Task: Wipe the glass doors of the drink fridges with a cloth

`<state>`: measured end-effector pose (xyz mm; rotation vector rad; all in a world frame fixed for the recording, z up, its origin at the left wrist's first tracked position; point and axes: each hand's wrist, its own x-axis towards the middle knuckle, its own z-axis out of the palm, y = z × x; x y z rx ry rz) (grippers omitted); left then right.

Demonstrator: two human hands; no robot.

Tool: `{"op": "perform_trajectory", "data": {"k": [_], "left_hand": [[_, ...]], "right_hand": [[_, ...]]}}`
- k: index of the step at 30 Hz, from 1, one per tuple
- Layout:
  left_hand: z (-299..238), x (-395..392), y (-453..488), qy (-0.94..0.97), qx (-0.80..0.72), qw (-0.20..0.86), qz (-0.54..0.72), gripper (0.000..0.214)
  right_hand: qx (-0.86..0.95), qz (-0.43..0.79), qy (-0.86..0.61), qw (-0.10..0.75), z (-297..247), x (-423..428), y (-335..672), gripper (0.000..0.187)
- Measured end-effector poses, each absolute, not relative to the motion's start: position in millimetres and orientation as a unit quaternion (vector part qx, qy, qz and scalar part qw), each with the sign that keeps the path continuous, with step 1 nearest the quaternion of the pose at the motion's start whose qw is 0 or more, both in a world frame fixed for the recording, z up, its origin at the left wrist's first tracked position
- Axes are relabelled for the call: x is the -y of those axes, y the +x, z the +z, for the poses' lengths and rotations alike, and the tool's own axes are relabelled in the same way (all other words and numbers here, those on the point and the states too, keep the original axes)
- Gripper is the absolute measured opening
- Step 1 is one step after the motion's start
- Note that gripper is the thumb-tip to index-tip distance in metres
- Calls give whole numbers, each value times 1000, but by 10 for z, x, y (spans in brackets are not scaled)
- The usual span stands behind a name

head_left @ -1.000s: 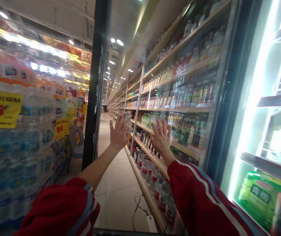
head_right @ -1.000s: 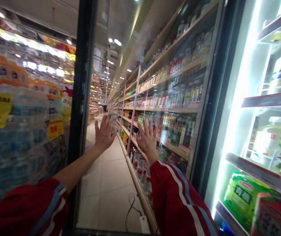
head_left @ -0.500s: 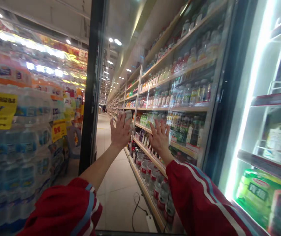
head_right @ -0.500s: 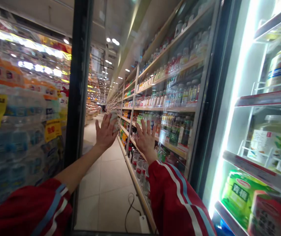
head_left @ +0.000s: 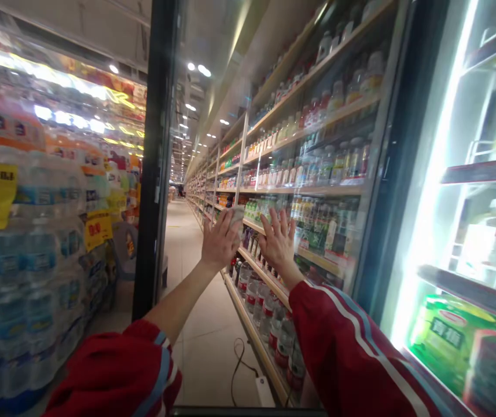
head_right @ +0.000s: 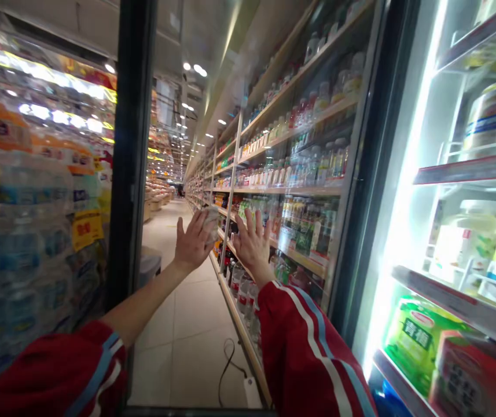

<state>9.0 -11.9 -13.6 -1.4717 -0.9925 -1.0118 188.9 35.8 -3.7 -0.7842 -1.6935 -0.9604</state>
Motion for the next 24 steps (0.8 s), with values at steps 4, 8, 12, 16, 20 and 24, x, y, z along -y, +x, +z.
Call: {"op": "perform_trajectory", "data": {"k": [4, 8, 12, 16, 20, 24], "left_hand": [[-132, 73, 190, -596, 429, 519, -437, 45], [-343, 39, 382, -632, 385, 535, -408, 39], [-334, 71, 312, -634, 388, 527, -413, 39], [-119, 118, 196, -588, 452, 491, -457, 44], [-224, 132, 279, -594, 463, 471, -460, 46], [-565, 150, 306, -634, 426, 500, -407, 40]], "right_hand": [[700, -399, -326, 495, -41, -357, 1891, 52], [697, -401, -324, 498, -44, -374, 1895, 52], [694, -411, -317, 499, -38, -378, 1900, 51], [696, -407, -325, 495, -37, -354, 1895, 51], [700, -394, -329, 496, -40, -339, 1892, 51], [699, -398, -325, 497, -36, -334, 1896, 50]]}}
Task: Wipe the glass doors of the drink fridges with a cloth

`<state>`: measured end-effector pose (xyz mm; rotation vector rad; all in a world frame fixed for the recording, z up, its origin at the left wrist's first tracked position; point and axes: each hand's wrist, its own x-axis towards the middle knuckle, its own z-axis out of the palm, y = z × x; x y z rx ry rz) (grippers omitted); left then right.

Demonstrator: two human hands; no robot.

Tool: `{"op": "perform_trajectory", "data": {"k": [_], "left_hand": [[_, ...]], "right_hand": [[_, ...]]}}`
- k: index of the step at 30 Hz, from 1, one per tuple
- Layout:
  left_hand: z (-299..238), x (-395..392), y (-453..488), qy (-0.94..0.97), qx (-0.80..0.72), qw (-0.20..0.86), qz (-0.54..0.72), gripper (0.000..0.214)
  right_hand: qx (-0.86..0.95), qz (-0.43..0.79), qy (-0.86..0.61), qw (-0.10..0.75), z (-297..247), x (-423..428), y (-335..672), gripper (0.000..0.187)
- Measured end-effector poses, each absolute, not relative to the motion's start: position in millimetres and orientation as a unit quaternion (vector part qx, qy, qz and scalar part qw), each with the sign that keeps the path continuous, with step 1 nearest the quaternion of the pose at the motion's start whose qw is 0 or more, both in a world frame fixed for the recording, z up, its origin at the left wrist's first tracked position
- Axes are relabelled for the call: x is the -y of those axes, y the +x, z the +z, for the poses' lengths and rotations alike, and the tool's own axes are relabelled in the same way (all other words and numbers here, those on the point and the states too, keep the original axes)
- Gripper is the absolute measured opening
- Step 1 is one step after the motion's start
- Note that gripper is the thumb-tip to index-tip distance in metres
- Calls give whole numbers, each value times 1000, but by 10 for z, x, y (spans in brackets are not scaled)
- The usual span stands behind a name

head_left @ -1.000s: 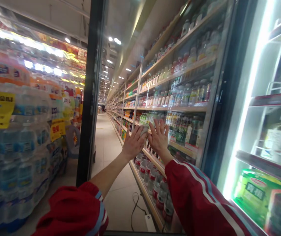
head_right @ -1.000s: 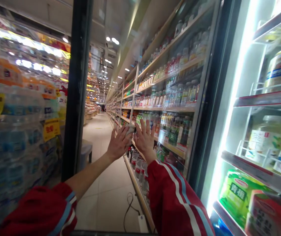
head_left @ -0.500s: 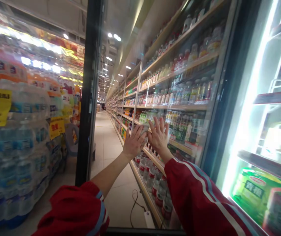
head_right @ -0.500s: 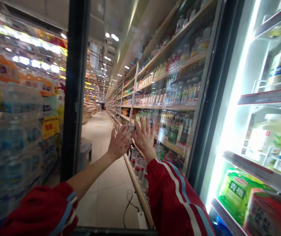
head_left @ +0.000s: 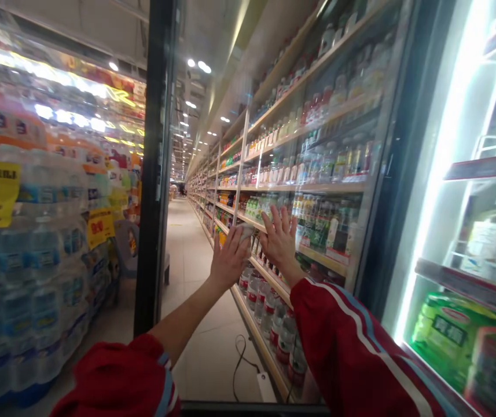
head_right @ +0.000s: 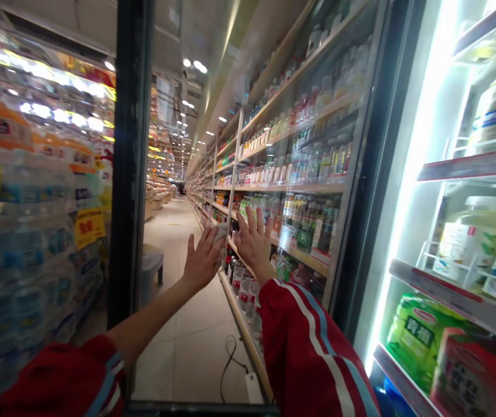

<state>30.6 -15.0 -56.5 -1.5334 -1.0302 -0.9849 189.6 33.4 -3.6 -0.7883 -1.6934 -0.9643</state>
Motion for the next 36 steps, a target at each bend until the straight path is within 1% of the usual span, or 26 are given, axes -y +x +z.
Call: {"op": "perform_trajectory", "data": {"k": [2, 4, 8, 10, 14, 16, 18, 22, 25, 28, 32, 34, 36], "left_hand": [[-632, 166, 238, -654, 405, 512, -381, 40], [-588, 184, 144, -659, 402, 513, -375, 40], [-411, 198, 36, -604, 444, 509, -424, 41], [-420, 195, 57, -597, 446, 510, -430, 41], [-574, 195, 126, -666, 384, 527, -363, 38], [-563, 200, 88, -675, 375, 534, -344, 37], [-438, 208, -22, -649, 400, 532, -369, 38], [-56, 215, -302, -563, 469, 496, -466, 45], [51, 196, -337, -532, 480, 483, -502, 46], [-61, 159, -167, -562, 457, 497, -478, 43], [-230, 133, 63, -663, 384, 514, -385, 38], [-204, 146, 53, -674, 382, 509, -375, 40], [-105, 167, -29, -651, 409, 502, -396, 42]], "right_hand": [[699, -400, -325, 496, -34, -333, 1899, 51], [700, -397, -328, 494, -34, -335, 1899, 51], [705, -392, -328, 491, -39, -351, 1902, 51], [706, -391, -327, 492, -40, -359, 1905, 51], [704, -395, -326, 493, -39, -363, 1910, 50], [702, -398, -325, 493, -37, -360, 1910, 51], [702, -397, -327, 492, -35, -358, 1908, 51], [705, -389, -330, 492, -33, -361, 1901, 51], [703, -391, -327, 496, -34, -364, 1897, 50], [700, -396, -323, 499, -37, -360, 1898, 50], [699, -399, -321, 499, -40, -351, 1901, 51], [701, -397, -324, 496, -41, -351, 1902, 52], [704, -393, -327, 494, -40, -353, 1902, 54]]}}
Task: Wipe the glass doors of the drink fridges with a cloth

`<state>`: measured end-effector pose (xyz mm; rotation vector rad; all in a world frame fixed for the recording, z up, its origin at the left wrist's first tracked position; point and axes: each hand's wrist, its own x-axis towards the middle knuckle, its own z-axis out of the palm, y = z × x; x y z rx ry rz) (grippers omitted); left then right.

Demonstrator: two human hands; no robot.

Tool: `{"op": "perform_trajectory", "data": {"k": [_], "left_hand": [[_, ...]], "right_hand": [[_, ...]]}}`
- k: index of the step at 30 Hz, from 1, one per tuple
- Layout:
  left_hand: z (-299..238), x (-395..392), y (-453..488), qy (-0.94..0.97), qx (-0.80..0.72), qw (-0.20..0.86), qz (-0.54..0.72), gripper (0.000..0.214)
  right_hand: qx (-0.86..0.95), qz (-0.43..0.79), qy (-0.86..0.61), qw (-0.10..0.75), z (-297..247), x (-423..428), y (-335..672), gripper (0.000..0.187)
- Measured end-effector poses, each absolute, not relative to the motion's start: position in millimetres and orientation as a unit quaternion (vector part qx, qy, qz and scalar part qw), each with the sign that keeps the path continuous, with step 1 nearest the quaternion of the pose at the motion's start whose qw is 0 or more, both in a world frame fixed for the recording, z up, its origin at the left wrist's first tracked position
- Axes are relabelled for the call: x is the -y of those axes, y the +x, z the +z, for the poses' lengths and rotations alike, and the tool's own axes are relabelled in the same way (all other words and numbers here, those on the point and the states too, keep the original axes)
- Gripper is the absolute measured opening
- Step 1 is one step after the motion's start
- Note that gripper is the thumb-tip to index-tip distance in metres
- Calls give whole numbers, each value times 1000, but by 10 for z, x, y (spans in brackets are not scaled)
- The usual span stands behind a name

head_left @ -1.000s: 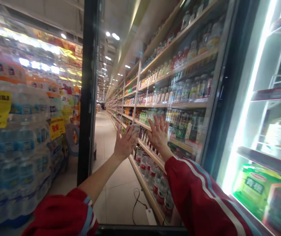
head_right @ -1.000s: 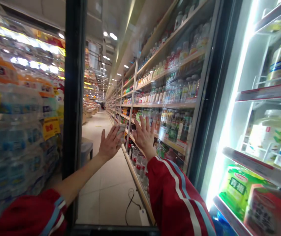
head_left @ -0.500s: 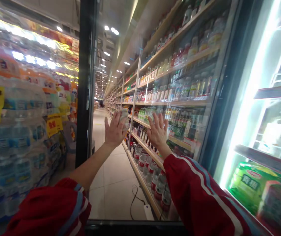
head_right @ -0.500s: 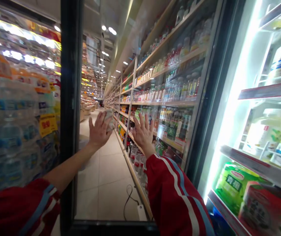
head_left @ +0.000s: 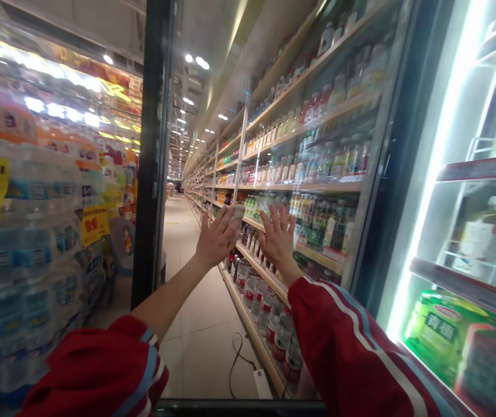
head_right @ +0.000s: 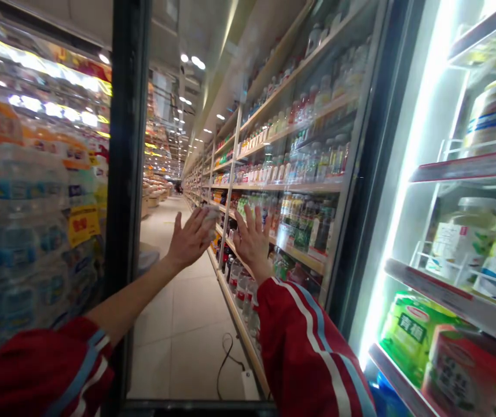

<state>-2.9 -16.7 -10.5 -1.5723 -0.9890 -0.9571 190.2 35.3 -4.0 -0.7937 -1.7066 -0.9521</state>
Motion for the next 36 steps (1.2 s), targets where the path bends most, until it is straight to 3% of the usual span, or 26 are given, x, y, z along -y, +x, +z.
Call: {"op": "perform_trajectory", "data": {"k": [5, 15, 23, 29, 36], "left_hand": [[92, 182, -119, -590, 461, 477, -460, 45], [-347, 121, 300, -664, 377, 521, -381, 38], [-5, 156, 85, -582, 464, 477, -467, 46], [-149, 55, 396, -657, 395, 496, -408, 48], [35, -40, 527, -713, 348, 479, -376, 55]], "right_hand": [[701, -394, -327, 496, -38, -351, 1899, 52], [698, -402, -322, 498, -40, -353, 1905, 50], [695, -408, -318, 499, -41, -357, 1904, 50], [688, -416, -279, 524, -71, -442, 1941, 49], [679, -376, -251, 579, -56, -420, 1936, 56]]}}
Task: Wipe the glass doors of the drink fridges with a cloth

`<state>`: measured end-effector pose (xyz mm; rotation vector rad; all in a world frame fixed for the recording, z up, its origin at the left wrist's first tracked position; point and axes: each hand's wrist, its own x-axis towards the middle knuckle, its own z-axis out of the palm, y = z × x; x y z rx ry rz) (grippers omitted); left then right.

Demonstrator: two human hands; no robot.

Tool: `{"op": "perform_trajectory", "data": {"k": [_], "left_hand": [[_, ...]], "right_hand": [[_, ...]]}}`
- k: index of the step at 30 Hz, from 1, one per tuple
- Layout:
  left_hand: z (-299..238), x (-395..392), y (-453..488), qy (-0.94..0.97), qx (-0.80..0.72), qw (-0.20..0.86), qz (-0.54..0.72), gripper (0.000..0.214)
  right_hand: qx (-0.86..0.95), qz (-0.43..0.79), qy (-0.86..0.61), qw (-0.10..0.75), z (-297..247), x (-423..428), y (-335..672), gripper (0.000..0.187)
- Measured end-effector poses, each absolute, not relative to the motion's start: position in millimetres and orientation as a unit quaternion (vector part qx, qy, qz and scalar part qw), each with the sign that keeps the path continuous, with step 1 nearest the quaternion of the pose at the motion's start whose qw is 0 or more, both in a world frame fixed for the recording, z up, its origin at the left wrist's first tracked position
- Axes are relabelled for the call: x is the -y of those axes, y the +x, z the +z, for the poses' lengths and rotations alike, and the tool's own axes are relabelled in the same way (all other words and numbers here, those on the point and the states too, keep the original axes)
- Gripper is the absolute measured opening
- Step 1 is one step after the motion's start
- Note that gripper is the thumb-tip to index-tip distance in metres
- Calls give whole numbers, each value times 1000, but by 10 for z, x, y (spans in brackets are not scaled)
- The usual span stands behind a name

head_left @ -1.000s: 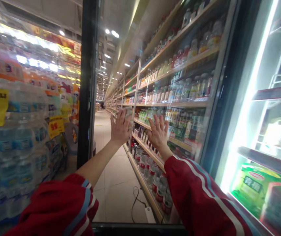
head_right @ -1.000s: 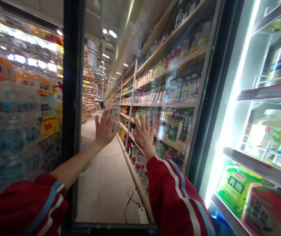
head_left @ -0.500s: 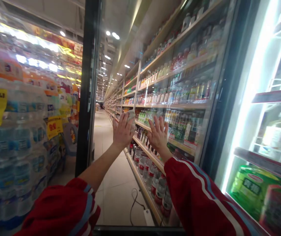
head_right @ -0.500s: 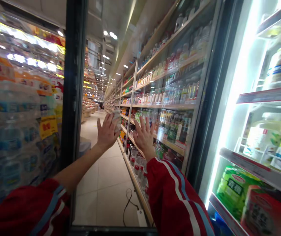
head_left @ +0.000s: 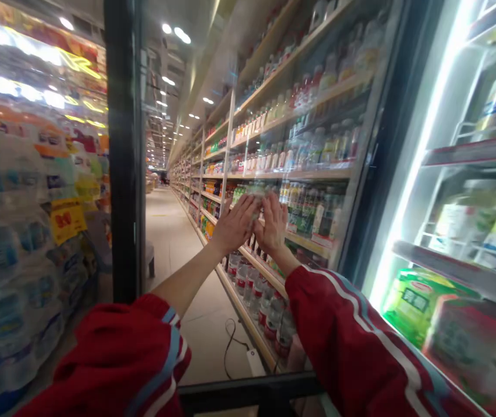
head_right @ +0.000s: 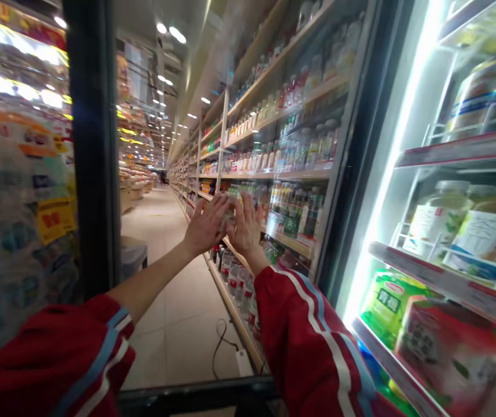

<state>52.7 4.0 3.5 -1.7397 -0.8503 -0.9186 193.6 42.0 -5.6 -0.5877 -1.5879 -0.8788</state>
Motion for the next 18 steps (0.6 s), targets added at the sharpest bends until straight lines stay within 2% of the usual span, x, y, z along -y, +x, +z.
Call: {"op": "perform_trajectory", "data": {"k": [7, 14, 18], "left_hand": [[65, 47, 219, -750, 313, 439, -383, 74], [36, 102, -55, -673, 367, 434, -474, 54], [-5, 62, -15, -677, 380, 419, -472, 51]], "right_hand": [[713, -345, -257, 553, -78, -322, 1778, 44], [667, -337, -328, 578, -144, -122, 1517, 39], [665, -330, -348, 573, -238, -108, 1528, 41]]}}
